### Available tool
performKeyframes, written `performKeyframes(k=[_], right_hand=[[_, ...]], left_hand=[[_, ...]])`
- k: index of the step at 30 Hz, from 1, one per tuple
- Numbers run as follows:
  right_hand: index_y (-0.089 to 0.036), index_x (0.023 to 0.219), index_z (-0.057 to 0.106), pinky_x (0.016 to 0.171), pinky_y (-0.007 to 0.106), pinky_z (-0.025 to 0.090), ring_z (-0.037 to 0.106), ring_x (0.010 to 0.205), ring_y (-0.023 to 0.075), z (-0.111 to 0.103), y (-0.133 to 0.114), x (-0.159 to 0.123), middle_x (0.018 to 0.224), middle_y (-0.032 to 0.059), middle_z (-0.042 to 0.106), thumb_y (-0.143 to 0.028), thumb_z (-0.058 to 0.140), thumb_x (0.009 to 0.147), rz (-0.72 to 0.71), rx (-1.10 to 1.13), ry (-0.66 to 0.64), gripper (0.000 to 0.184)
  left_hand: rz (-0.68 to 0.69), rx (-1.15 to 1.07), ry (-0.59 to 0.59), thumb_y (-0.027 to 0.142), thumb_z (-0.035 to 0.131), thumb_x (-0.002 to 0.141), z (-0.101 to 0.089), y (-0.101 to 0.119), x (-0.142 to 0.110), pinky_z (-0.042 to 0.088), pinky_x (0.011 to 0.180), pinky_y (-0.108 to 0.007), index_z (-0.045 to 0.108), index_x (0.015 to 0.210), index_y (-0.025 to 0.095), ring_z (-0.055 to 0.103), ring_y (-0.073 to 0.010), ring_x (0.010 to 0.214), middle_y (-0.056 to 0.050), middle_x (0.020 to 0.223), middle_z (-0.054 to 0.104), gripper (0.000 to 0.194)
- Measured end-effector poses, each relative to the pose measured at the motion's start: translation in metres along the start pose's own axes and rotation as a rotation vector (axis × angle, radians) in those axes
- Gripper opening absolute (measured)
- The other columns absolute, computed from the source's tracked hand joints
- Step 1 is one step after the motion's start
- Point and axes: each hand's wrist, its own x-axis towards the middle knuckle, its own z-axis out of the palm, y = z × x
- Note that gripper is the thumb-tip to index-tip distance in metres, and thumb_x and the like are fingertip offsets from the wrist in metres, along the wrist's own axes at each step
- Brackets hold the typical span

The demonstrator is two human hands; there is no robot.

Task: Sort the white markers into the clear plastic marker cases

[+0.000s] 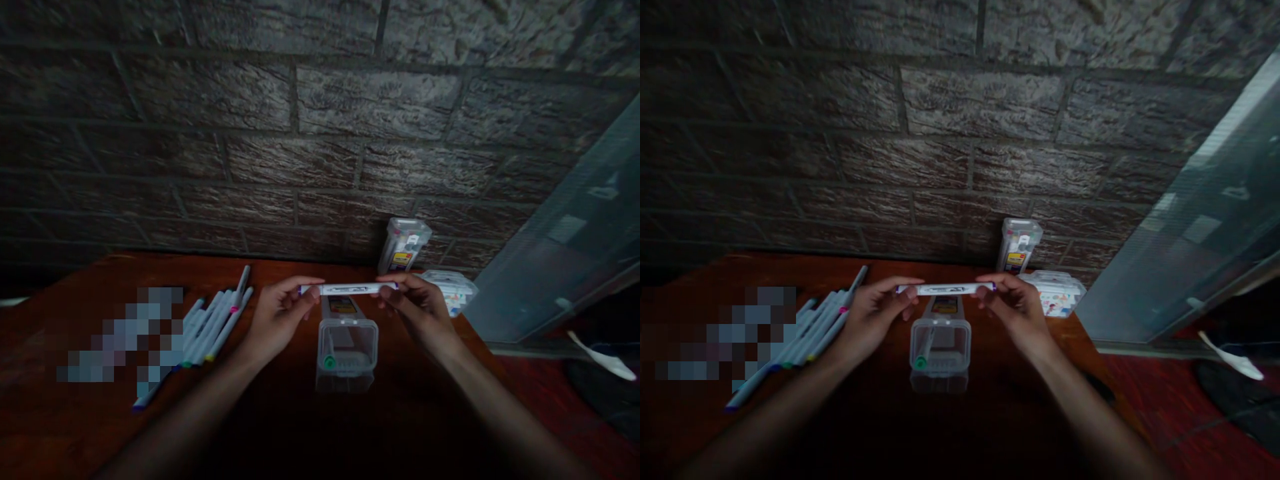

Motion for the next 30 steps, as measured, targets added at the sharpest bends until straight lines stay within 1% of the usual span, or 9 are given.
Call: performKeyframes(k=[3, 9, 14, 17, 21, 24, 27, 28, 30], right_hand=[[-0.025, 0.102, 0.083, 0.054, 0.026, 0.043, 0.062, 0.062, 0.0147, 0.002, -0.004, -0.001, 0.072, 0.0012, 0.075, -0.033, 0.085, 0.083, -0.017, -0.056, -0.008, 0.022], [-0.028, 0.100, 0.084, 0.053, 0.026, 0.041, 0.055, 0.057, 0.0120, 0.005, -0.008, -0.003, 0.071, -0.0020, 0.073, -0.025, 0.086, 0.080, -0.043, -0.093, -0.025, 0.020], [-0.027, 0.101, 0.084, 0.053, 0.025, 0.043, 0.058, 0.060, 0.0127, 0.004, -0.003, -0.003, 0.071, -0.0004, 0.073, -0.031, 0.088, 0.080, 0.001, -0.063, -0.018, 0.022], [-0.027, 0.104, 0.084, 0.052, 0.025, 0.044, 0.058, 0.060, 0.0130, 0.007, -0.003, -0.004, 0.072, 0.0003, 0.072, -0.036, 0.088, 0.080, 0.072, 0.014, -0.018, 0.026], [-0.025, 0.093, 0.084, 0.054, 0.026, 0.043, 0.053, 0.058, 0.0125, 0.016, -0.005, -0.008, 0.070, -0.0002, 0.071, -0.038, 0.091, 0.074, 0.102, 0.110, 0.007, 0.024], [-0.025, 0.088, 0.081, 0.062, 0.028, 0.050, 0.060, 0.065, 0.0144, 0.018, -0.015, -0.003, 0.078, 0.0010, 0.074, -0.042, 0.090, 0.075, 0.036, 0.165, 0.079, 0.023], [-0.028, 0.096, 0.077, 0.074, 0.031, 0.057, 0.071, 0.085, 0.0193, 0.013, -0.036, 0.010, 0.093, 0.0025, 0.078, -0.045, 0.084, 0.083, -0.058, 0.249, 0.143, 0.023], [-0.028, 0.100, 0.075, 0.074, 0.032, 0.059, 0.073, 0.086, 0.0197, 0.011, -0.044, 0.014, 0.093, 0.0021, 0.078, -0.045, 0.083, 0.085, -0.081, 0.262, 0.139, 0.024], [-0.028, 0.109, 0.072, 0.058, 0.028, 0.056, 0.070, 0.066, 0.0166, 0.010, -0.061, 0.021, 0.085, 0.0004, 0.076, -0.050, 0.075, 0.092, -0.099, 0.185, 0.064, 0.028]], left_hand=[[0.001, 0.059, 0.007, 0.034, 0.078, 0.086, 0.000, 0.000, 0.000, 0.036, 0.048, -0.023, 0.082, 0.098, 0.017, 0.052, -0.0115, 0.051, 0.003, 0.057, 0.062, 0.021], [0.039, 0.074, 0.034, 0.030, 0.080, 0.084, 0.000, 0.003, 0.000, 0.039, 0.050, -0.023, 0.082, 0.094, 0.019, 0.053, -0.0119, 0.052, 0.003, 0.058, 0.065, 0.015], [0.006, 0.061, 0.027, 0.030, 0.079, 0.085, -0.001, 0.004, 0.000, 0.038, 0.048, -0.022, 0.082, 0.095, 0.019, 0.054, -0.0114, 0.051, 0.002, 0.059, 0.066, 0.016], [0.034, 0.049, 0.020, 0.028, 0.081, 0.083, 0.001, 0.005, -0.001, 0.040, 0.049, -0.022, 0.083, 0.095, 0.020, 0.056, -0.0113, 0.052, 0.001, 0.065, 0.072, 0.015], [0.044, 0.007, -0.014, 0.022, 0.083, 0.081, 0.005, 0.006, -0.006, 0.052, 0.060, -0.023, 0.084, 0.095, 0.021, 0.068, -0.0144, 0.066, -0.003, 0.084, 0.082, 0.015], [0.039, -0.037, -0.033, 0.023, 0.083, 0.082, 0.005, 0.007, -0.007, 0.058, 0.076, -0.029, 0.083, 0.100, 0.021, 0.075, -0.0197, 0.084, -0.006, 0.097, 0.083, 0.018], [0.040, -0.052, 0.006, 0.028, 0.080, 0.086, 0.001, 0.008, -0.006, 0.058, 0.082, -0.030, 0.083, 0.100, 0.021, 0.074, -0.0212, 0.091, -0.008, 0.100, 0.083, 0.016], [0.042, -0.057, 0.027, 0.030, 0.080, 0.087, -0.001, 0.008, -0.005, 0.057, 0.082, -0.030, 0.083, 0.100, 0.020, 0.073, -0.0206, 0.090, -0.008, 0.100, 0.082, 0.017], [0.045, -0.074, 0.047, 0.034, 0.079, 0.088, -0.004, 0.009, -0.003, 0.054, 0.074, -0.026, 0.082, 0.101, 0.020, 0.069, -0.0178, 0.081, -0.006, 0.092, 0.079, 0.019]])
